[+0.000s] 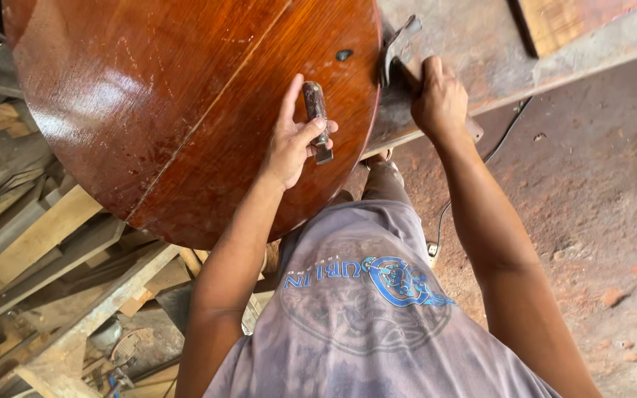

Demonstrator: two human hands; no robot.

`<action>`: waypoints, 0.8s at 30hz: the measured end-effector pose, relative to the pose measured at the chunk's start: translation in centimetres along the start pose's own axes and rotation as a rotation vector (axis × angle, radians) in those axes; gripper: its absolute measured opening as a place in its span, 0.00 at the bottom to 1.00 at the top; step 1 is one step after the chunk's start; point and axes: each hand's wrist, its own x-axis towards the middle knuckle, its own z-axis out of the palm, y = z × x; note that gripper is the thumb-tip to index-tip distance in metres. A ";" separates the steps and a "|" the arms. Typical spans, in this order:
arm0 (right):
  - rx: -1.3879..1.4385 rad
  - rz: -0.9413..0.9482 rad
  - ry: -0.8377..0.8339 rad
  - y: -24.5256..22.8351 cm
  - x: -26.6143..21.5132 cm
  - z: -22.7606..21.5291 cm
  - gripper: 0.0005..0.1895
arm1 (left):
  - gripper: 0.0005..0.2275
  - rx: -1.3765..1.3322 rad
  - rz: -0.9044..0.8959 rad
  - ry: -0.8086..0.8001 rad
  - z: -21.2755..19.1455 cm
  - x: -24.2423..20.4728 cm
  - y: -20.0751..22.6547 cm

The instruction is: The person uses a hammer and a chisel to work on a seam of a large, round wooden tabletop. They repeatedly strike the chisel to separate or adjust the wood pieces along the joint. The person occasionally pauses to reposition the chisel or inspect the seam.

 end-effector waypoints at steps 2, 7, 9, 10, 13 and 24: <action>0.034 0.056 -0.098 1.1 0.0 -1.3 0.14 | 0.26 0.048 -0.023 -0.019 1.4 2.2 -0.7; 0.336 0.134 -0.164 4.5 -3.9 -8.2 0.21 | 0.21 0.314 0.207 -0.106 7.6 9.1 -3.2; 0.443 0.328 -0.287 6.5 -7.5 -10.8 0.24 | 0.22 0.469 0.140 -0.124 10.2 11.8 -3.7; 0.502 0.410 -0.308 7.6 -9.0 -11.8 0.23 | 0.22 0.639 0.095 -0.094 11.6 13.8 -3.8; 0.689 0.579 -0.284 10.1 -12.9 -13.5 0.19 | 0.18 0.913 -0.111 -0.047 15.5 18.7 -5.2; 1.263 0.471 -0.273 8.7 -11.1 -13.8 0.23 | 0.20 1.033 0.241 -0.278 13.3 11.9 -7.8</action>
